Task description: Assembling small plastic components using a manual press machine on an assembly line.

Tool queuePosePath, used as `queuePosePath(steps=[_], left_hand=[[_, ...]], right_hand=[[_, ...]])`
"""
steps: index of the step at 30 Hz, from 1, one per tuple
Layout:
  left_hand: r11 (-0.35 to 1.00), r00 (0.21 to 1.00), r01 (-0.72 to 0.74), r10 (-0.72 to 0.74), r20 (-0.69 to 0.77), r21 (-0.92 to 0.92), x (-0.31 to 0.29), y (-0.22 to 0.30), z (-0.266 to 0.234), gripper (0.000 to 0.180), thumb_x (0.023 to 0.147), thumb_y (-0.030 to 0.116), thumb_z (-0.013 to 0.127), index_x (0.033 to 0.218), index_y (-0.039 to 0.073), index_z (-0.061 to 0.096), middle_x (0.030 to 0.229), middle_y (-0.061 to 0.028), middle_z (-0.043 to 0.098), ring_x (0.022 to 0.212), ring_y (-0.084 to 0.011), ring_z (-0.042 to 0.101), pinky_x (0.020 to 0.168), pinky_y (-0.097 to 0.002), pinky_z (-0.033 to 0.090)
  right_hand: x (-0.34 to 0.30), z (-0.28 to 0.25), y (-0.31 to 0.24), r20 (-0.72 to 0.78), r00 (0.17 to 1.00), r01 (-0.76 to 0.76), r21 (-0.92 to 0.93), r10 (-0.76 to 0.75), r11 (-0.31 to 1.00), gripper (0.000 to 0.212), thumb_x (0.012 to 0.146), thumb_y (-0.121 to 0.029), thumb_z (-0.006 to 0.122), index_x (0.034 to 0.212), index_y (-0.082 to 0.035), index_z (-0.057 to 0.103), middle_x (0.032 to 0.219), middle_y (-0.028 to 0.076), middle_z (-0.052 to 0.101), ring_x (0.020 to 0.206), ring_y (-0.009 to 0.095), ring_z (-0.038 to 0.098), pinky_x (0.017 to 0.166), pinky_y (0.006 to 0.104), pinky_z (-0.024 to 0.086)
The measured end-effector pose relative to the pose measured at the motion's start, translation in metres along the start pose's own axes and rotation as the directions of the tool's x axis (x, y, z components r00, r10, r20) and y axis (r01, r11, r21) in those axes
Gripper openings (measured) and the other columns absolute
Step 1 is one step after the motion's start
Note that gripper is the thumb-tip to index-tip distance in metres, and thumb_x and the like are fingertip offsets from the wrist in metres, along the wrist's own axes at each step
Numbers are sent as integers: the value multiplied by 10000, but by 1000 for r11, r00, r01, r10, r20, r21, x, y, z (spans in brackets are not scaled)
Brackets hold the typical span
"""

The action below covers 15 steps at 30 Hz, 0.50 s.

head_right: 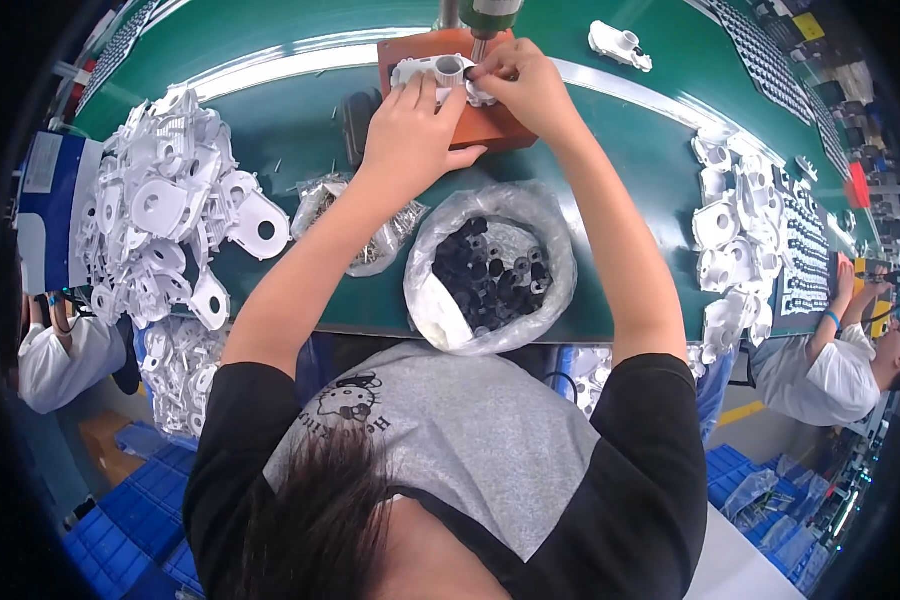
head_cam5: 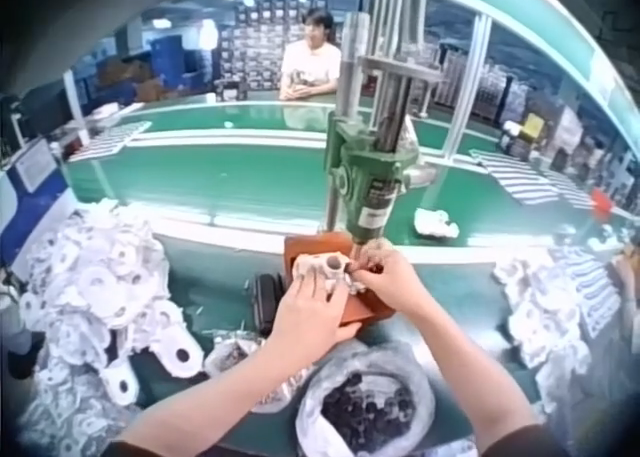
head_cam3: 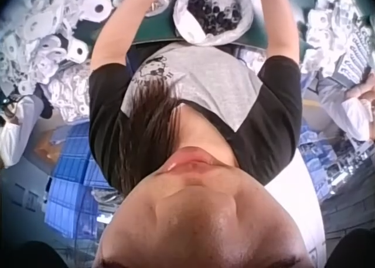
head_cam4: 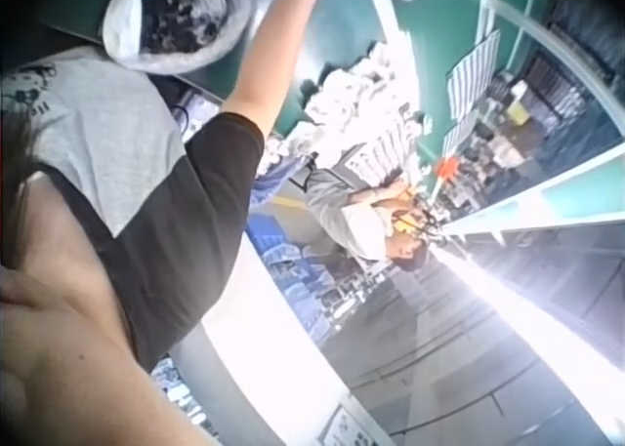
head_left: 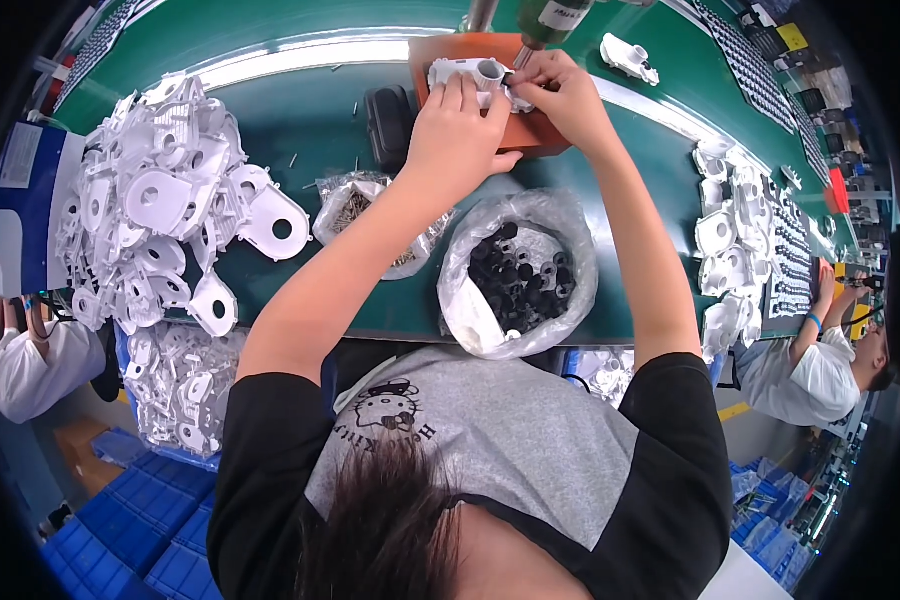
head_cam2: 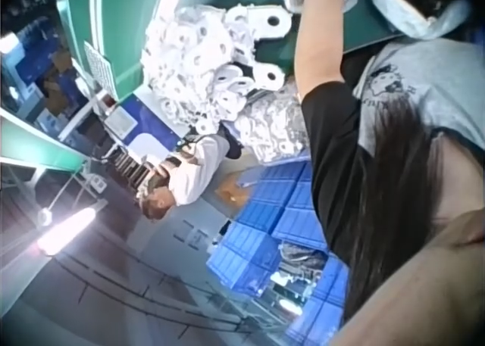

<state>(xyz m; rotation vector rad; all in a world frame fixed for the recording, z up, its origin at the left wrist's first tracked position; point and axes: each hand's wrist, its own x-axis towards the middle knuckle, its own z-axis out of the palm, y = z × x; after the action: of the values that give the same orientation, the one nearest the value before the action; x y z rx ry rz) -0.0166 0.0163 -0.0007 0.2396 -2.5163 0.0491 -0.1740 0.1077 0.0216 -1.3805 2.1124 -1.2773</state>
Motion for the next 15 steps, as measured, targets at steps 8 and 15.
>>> queuePosePath(steps=[8, 15], left_hand=[[1000, 1000, -8, 8, -27, -16, -5, -5, -2, 685, 599, 451, 769, 1096, 29, 559, 1081, -250, 558, 1065, -344, 537, 920, -419, 438], [1000, 1000, -5, 4, -10, -27, -2, 0, 3, 700, 614, 457, 757, 1121, 19, 554, 1093, -275, 555, 1078, -371, 533, 936, -462, 430]], right_hand=[[48, -73, 26, -206, 922, 243, -351, -328, 904, 212, 801, -150, 522, 881, 19, 621, 821, 141, 614, 793, 241, 561, 831, 351, 455], [126, -128, -126, -459, 817, -90, 497, 349, 863, 182, 809, -191, 561, 922, -50, 586, 797, 65, 561, 701, 204, 541, 625, 290, 431]])
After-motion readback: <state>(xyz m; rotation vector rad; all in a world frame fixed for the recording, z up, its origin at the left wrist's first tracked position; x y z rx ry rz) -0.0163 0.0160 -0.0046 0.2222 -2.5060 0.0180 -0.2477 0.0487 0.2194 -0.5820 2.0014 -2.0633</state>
